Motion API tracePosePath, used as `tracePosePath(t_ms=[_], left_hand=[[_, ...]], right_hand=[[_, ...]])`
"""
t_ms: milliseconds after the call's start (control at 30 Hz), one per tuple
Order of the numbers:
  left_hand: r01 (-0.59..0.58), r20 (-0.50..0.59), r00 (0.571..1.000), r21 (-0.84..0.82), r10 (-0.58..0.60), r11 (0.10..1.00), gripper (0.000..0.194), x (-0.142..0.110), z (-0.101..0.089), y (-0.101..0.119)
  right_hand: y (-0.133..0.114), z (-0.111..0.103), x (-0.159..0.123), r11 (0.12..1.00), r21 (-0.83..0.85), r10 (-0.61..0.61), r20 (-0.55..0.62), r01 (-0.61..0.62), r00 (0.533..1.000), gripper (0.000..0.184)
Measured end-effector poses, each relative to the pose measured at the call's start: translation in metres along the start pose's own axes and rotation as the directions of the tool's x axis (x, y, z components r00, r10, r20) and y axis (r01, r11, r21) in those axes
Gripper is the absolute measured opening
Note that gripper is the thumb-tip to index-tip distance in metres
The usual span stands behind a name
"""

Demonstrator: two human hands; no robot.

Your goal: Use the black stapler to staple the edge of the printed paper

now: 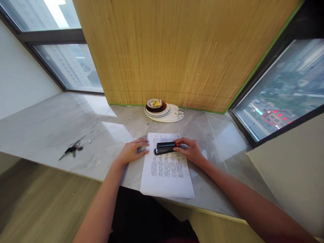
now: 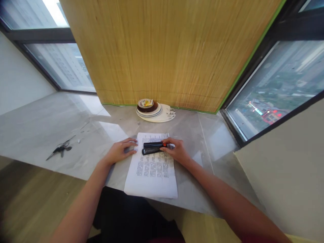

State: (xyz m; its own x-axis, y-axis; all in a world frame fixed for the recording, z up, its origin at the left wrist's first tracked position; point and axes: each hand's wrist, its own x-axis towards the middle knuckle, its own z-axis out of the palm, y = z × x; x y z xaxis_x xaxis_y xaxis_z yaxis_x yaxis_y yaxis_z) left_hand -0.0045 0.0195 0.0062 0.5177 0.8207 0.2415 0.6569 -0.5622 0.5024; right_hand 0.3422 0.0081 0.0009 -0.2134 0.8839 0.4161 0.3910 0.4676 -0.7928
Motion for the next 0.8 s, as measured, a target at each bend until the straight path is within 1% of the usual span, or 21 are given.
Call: tracePosePath(t_ms=[100,233,400,500,533,567,633,667,700,733,767,800], left_hand=[[0.018,-0.009,1.0,-0.062,-0.019,0.998,0.033,0.003,0.001,0.004],[0.015,0.052,0.999,-0.187,-0.005,0.982,0.035,0.008,0.005,0.012],[0.045,0.062,0.997,-0.167,-0.035,0.985,0.032,0.009,0.007,0.022],[0.07,0.072,0.996,-0.154,-0.06,0.986,0.032,0.006,0.005,0.025],[0.078,0.074,0.995,-0.155,-0.067,0.985,0.033,0.006,0.004,0.026],[0.084,0.082,0.994,-0.16,-0.071,0.984,0.033,0.005,0.003,0.027],[0.095,0.087,0.993,-0.203,-0.079,0.975,0.038,0.005,0.002,0.028],[0.096,0.06,0.995,-0.251,-0.084,0.963,0.043,0.006,0.001,0.029],[0.091,-0.003,0.995,-0.324,-0.097,0.942,0.048,0.008,0.002,0.03],[0.072,-0.112,0.985,-0.43,-0.133,0.9,0.051,0.01,0.003,0.032],[0.035,-0.238,0.95,-0.561,-0.202,0.827,0.054,0.012,0.005,0.034],[-0.016,-0.335,0.89,-0.698,-0.308,0.716,0.055,0.015,0.008,0.036]], right_hand=[[0.002,0.0,-0.001,0.999,0.043,0.032,-0.049,-0.03,0.998,0.022],[0.005,0.001,0.0,0.998,0.054,0.036,-0.062,-0.033,0.997,0.021],[0.006,0.0,0.0,0.999,0.025,-0.024,-0.073,0.025,0.997,0.023],[0.003,0.001,0.0,0.997,-0.013,-0.076,-0.071,0.075,0.995,0.017],[0.002,0.002,0.001,0.996,-0.026,-0.083,-0.062,0.081,0.995,0.018],[0.0,0.004,0.002,0.996,-0.039,-0.084,-0.043,0.082,0.996,0.026],[-0.002,0.007,0.003,0.994,-0.066,-0.081,0.034,0.083,0.996,0.046],[-0.002,0.009,0.004,0.993,-0.082,-0.08,0.08,0.087,0.994,0.052],[-0.002,0.011,0.004,0.991,-0.099,-0.078,0.114,0.09,0.99,0.054],[-0.002,0.012,0.003,0.989,-0.112,-0.077,0.132,0.092,0.988,0.051],[-0.002,0.012,0.002,0.988,-0.12,-0.077,0.133,0.093,0.988,0.045],[-0.002,0.012,0.001,0.988,-0.123,-0.081,0.12,0.095,0.99,0.038]])
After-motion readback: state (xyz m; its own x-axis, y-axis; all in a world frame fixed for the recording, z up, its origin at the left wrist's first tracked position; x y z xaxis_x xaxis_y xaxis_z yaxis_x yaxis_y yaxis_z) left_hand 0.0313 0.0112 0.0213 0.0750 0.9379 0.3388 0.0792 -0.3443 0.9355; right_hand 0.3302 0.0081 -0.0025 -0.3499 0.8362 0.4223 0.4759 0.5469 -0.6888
